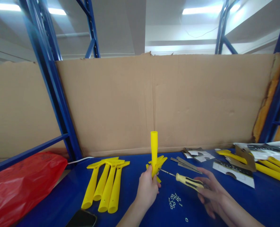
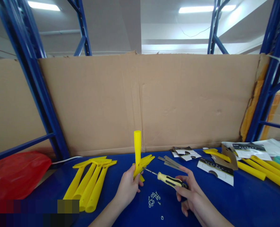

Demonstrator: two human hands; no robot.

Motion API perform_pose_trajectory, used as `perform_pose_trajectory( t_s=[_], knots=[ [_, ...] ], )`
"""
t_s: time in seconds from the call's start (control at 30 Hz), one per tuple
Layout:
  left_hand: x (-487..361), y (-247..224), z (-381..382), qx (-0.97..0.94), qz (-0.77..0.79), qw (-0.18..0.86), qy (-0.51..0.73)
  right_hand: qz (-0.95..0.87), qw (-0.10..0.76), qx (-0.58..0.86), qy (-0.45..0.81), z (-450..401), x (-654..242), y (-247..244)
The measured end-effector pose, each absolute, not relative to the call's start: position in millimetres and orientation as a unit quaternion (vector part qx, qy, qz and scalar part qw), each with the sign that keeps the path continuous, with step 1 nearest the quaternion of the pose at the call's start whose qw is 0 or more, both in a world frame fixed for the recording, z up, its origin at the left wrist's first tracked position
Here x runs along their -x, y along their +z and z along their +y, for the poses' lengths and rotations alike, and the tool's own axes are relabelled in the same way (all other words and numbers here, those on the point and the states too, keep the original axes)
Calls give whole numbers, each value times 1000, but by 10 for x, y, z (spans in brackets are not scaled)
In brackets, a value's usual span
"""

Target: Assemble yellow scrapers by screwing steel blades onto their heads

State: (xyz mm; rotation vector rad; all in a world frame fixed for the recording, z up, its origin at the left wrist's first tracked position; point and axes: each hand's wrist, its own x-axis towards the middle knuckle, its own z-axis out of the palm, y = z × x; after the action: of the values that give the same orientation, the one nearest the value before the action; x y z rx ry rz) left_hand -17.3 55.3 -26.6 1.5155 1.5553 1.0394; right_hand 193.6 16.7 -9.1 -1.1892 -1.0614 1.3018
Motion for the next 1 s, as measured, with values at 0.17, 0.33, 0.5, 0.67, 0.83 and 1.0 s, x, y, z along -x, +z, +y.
perform_pose_trajectory(
  t_s=[0.17, 0.33, 0.5, 0.67, 0.83, 1.0],
  knots=[
    [175, -263, 563, -566, 598, 378, 424, -525, 485, 494, 496, 160, -1940, -159],
    [188, -246, 553, -599, 601, 347, 401, -489, 451, 548, 507, 183, -1926, -114],
    [191, -276, 560, -610, 606, 328, 391, -485, 487, 539, 488, 177, -1926, -127],
    [191, -284, 577, -594, 603, 351, 401, -541, 466, 503, 487, 227, -1992, -255],
    [181, -231, 552, -598, 607, 350, 391, -487, 443, 534, 531, 256, -1973, -230],
    [173, -230, 549, -585, 612, 353, 400, -472, 510, 508, 509, 202, -1938, -146]
  ],
)
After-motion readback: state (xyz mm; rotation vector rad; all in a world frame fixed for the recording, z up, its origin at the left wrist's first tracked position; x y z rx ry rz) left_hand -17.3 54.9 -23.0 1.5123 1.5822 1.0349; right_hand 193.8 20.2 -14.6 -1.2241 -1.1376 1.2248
